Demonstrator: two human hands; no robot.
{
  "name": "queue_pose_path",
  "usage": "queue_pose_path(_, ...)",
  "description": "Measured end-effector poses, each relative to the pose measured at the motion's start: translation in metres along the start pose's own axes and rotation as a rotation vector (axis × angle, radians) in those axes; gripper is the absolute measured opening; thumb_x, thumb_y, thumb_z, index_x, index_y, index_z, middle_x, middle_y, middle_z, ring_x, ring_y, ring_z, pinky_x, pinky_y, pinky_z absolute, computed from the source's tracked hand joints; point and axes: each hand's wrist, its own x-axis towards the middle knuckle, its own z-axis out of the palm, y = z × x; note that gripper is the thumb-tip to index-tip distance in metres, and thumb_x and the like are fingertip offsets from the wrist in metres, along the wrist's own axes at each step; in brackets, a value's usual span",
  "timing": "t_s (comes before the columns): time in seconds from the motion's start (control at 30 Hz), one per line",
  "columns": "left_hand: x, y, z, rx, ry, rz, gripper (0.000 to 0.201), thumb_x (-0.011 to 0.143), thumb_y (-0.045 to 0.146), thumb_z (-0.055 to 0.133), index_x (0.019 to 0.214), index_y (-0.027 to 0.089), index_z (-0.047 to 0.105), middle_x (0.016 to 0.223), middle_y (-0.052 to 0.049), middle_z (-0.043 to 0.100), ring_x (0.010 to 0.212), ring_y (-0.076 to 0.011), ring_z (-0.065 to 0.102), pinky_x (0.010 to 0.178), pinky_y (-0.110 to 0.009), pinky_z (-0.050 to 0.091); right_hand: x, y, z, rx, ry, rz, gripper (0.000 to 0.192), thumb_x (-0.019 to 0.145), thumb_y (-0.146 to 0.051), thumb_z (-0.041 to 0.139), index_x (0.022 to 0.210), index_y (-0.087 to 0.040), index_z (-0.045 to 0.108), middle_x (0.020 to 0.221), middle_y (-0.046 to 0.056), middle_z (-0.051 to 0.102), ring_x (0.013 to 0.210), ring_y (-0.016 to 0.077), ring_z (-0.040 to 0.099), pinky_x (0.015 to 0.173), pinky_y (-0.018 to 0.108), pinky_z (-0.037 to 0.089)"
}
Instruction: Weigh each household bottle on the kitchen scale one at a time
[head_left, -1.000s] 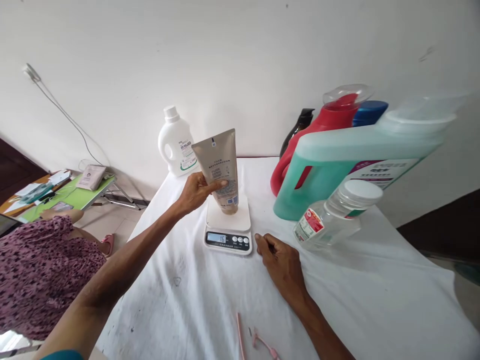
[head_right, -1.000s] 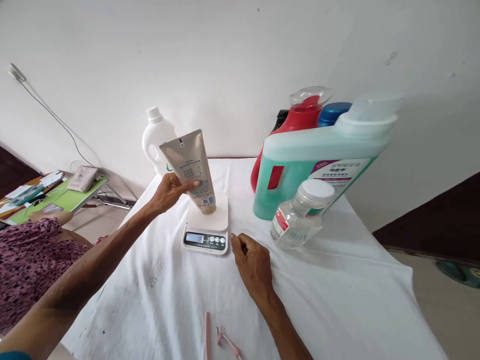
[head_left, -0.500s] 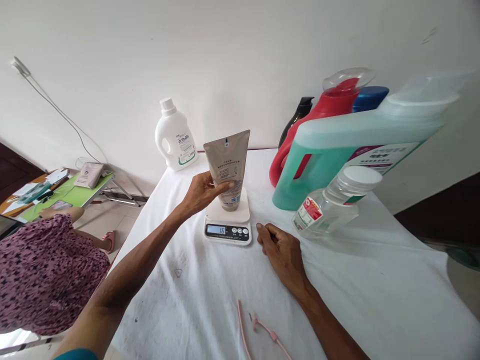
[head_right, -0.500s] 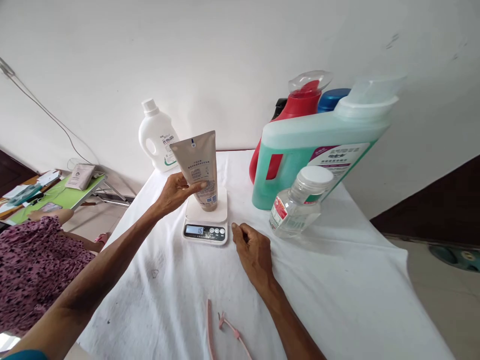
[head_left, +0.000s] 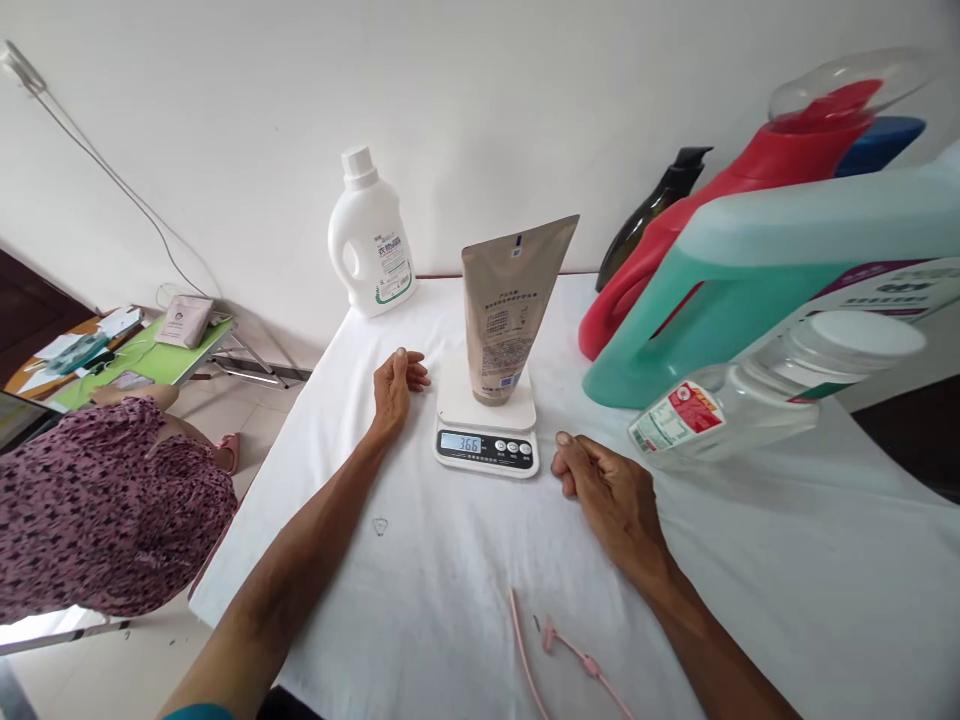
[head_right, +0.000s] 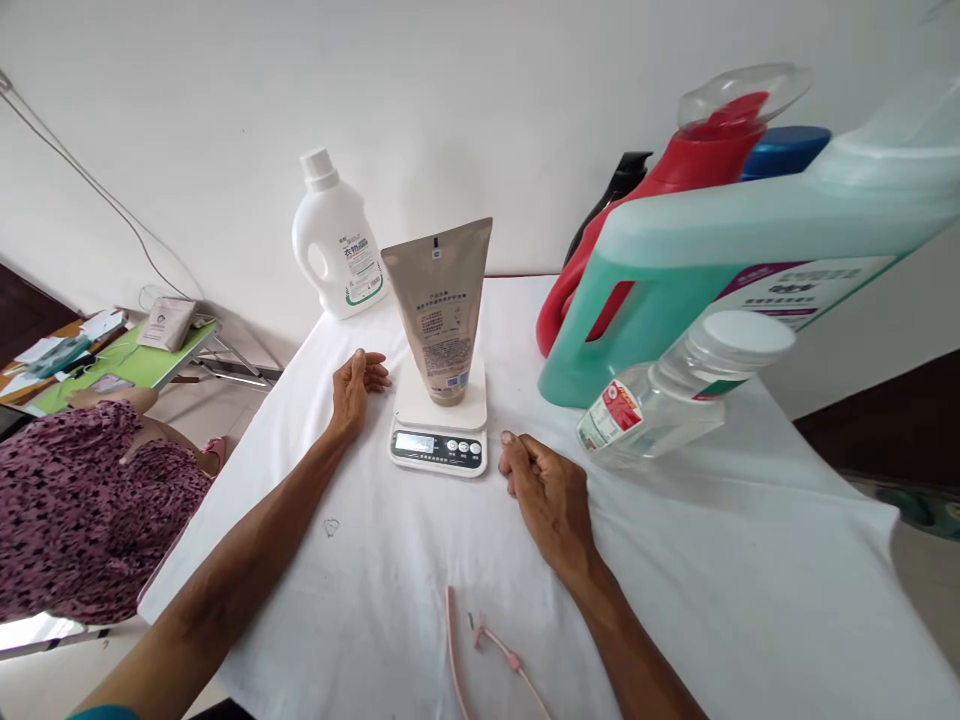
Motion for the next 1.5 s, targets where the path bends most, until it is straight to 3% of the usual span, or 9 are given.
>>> queue_pose_path(0.83,0.0053,-0.0028,-0.0031,0.055,-0.032,0.008,0.056,0.092,0.072,0.063,0.081,0.017,0.070,0.070,-0.003,0.066,0.059,-0.0142,0.063,0.058,-0.029,0.048,-0.0002,0.0004,0.0004,-0.068,-0.005,0.010,0.054,0.095,-0.067,0.049,0.062,-0.025,0.056,0.051,-0.001,0.054,0.051,0.0159,0.052,0.053,0.028,0.038)
queue_pose_path(1.5,0.0043,-0.0008,-0.0020,0.090,-0.041,0.006,0.032,0.091,0.048,0.065,0.078,0.019,0.070,0.068,-0.002,0.065,0.058,-0.0132,0.061,0.058,-0.027,0.047,-0.0012,0.0024,-0.0004,-0.093,-0.013,0.000,0.054,0.096,-0.067,0.050,0.063,-0.025,0.056,0.051,-0.001,0.053,0.049,0.0155,0.051,0.051,0.027,0.037)
